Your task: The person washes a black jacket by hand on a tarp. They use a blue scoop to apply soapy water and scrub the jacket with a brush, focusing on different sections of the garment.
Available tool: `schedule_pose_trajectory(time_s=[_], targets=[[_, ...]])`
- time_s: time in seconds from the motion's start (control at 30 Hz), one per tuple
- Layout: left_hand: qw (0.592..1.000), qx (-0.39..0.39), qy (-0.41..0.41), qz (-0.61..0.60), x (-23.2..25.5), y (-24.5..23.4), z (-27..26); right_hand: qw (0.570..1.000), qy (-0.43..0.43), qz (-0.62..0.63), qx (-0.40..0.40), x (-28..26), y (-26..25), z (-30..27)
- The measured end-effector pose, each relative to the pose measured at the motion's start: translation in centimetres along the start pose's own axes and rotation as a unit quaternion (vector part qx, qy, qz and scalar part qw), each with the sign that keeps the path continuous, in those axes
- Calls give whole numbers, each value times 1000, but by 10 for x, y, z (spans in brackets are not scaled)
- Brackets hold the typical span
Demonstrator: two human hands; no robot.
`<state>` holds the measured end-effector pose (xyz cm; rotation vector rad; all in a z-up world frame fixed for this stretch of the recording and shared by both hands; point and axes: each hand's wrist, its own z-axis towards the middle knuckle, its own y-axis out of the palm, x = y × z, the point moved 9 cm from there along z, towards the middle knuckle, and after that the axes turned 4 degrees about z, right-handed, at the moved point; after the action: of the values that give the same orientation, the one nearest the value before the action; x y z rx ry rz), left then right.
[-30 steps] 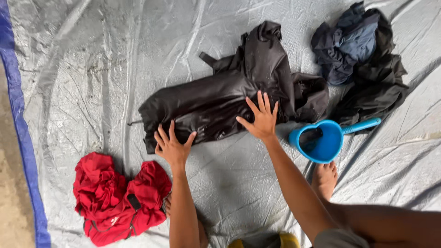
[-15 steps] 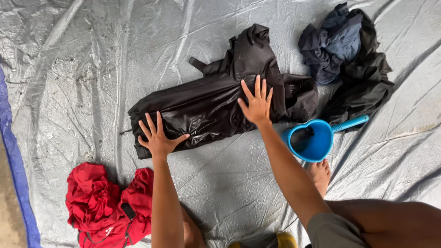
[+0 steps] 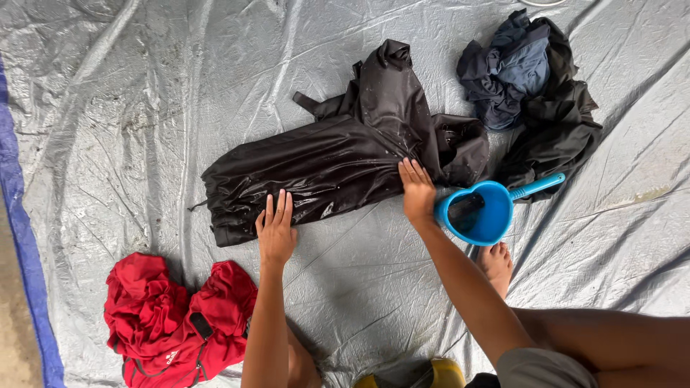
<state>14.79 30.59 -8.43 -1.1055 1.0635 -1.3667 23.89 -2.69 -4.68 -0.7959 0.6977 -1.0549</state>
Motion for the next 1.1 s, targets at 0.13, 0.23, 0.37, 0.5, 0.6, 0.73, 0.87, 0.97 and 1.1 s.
schedule_pose_trajectory(time_s=[0.13,0.23,0.37,0.5,0.6,0.73,0.87,0.97,1.1], targets=[[995,74,52,42,-17,-20,-1,994,67,79,-26,32,4,-5],[985,86,94,112,-29,-32,-20,994,89,71,-5,47,-5,-31],[995,4,50,82,-21,-22,-29,994,101,41,-16,44,-3,-46],[992,-42,-17,115,-23,-9,-23,991,118,59,-21,54,1,-43],[982,-149,-30,113,-27,18,-22,988,147,55,-11,69,-5,-60],[941,-327,-86,21,-24,71,-55,992,126,15,-27,69,-16,-84],[936,-328,-121,-33,-13,65,-54,981,139,-60,-123,71,4,-79],[964,-165,-209,-16,-16,19,-41,944,227,-34,-235,68,22,-68],[982,-92,-164,2,-12,-9,-35,950,212,62,-223,27,23,-16]])
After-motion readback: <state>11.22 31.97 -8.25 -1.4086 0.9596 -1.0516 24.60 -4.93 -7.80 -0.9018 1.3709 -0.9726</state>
